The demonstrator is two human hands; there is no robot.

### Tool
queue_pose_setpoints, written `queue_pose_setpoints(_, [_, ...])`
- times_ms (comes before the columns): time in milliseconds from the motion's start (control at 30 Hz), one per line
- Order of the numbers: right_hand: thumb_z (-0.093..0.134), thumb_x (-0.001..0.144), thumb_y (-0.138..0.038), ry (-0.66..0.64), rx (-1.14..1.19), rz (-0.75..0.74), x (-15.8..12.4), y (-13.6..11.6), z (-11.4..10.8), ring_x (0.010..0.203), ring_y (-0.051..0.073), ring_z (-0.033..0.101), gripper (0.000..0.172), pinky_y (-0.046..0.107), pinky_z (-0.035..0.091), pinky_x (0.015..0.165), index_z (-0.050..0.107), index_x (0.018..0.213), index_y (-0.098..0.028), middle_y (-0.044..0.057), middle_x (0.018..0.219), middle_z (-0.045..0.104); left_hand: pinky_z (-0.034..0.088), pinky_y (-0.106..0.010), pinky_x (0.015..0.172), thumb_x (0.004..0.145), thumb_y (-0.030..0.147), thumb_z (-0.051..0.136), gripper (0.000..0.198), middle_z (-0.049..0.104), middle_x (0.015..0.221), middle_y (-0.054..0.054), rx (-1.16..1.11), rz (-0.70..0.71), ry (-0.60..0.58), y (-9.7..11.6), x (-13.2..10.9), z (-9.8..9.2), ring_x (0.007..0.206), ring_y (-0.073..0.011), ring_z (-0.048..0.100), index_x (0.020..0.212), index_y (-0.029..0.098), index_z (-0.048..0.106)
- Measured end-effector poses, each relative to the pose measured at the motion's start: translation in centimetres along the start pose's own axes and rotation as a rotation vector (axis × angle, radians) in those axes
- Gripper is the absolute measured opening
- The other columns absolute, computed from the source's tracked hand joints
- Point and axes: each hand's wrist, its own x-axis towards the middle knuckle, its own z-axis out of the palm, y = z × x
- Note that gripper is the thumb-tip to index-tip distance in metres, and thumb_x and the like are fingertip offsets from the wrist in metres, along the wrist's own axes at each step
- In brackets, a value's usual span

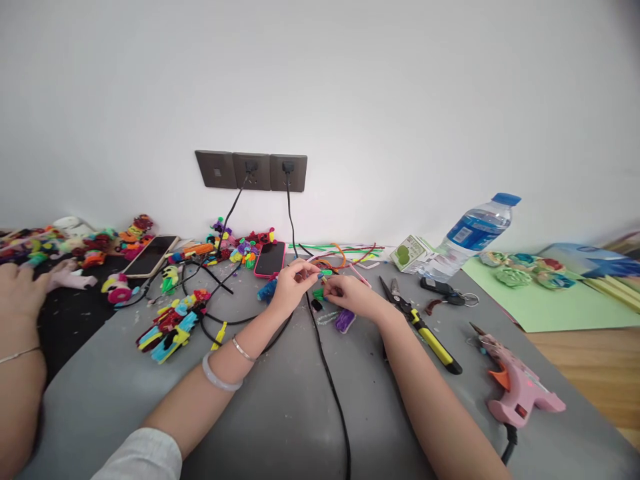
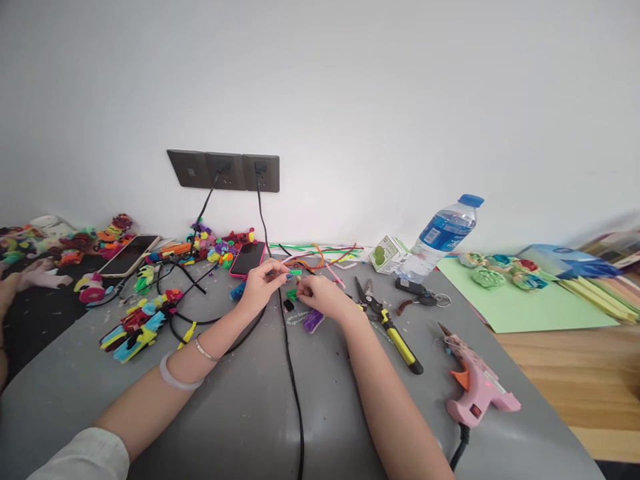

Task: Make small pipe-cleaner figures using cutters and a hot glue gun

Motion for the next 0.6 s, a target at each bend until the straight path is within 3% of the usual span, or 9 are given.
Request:
queue_pose_setpoints(133, [0.057,0.080,-0.017,0.003,0.080,-0.048,-0.23,0.51,-0.30,0.059,0.012,0.047,0.008,0.023,0.035,0.058,0.064,0.075,-0.017,-0.002,0.065,0.055,0.038,-0.024,0.057,0.074,0.026,0.070,0.010,0.063,0.081,-0.003,-0.007,-0.009,0.011,-0.04,0.02,0.06,0.065,-0.0118,0.050,0.077,0.017,0.070])
queue_pose_setpoints(300, [0.056,0.081,-0.015,0.123,0.084,-0.058,-0.02,0.47,-0.72,0.064,0.012,0.049,0.008,0.023,0.037,0.061,0.064,0.082,-0.016,0.000,0.073,0.056,0.039,-0.025,0.058,0.075,0.027,0.070,0.010,0.063,0.080,-0.003,-0.003,-0.023,0.008,0.04,-0.02,0.18,0.065,-0.0119,0.050,0.077,0.017,0.069])
queue_pose_setpoints(600, [0.057,0.079,-0.011,0.043,0.044,-0.060,0.38,0.44,-0.07,0.064,0.013,0.050,0.010,0.023,0.035,0.061,0.064,0.076,-0.017,-0.001,0.070,0.056,0.039,-0.025,0.058,0.075,0.026,0.069,0.010,0.063,0.081,-0.003,-0.003,-0.039,0.000,0.25,-0.09,0.18,0.065,-0.0119,0.050,0.078,0.017,0.069])
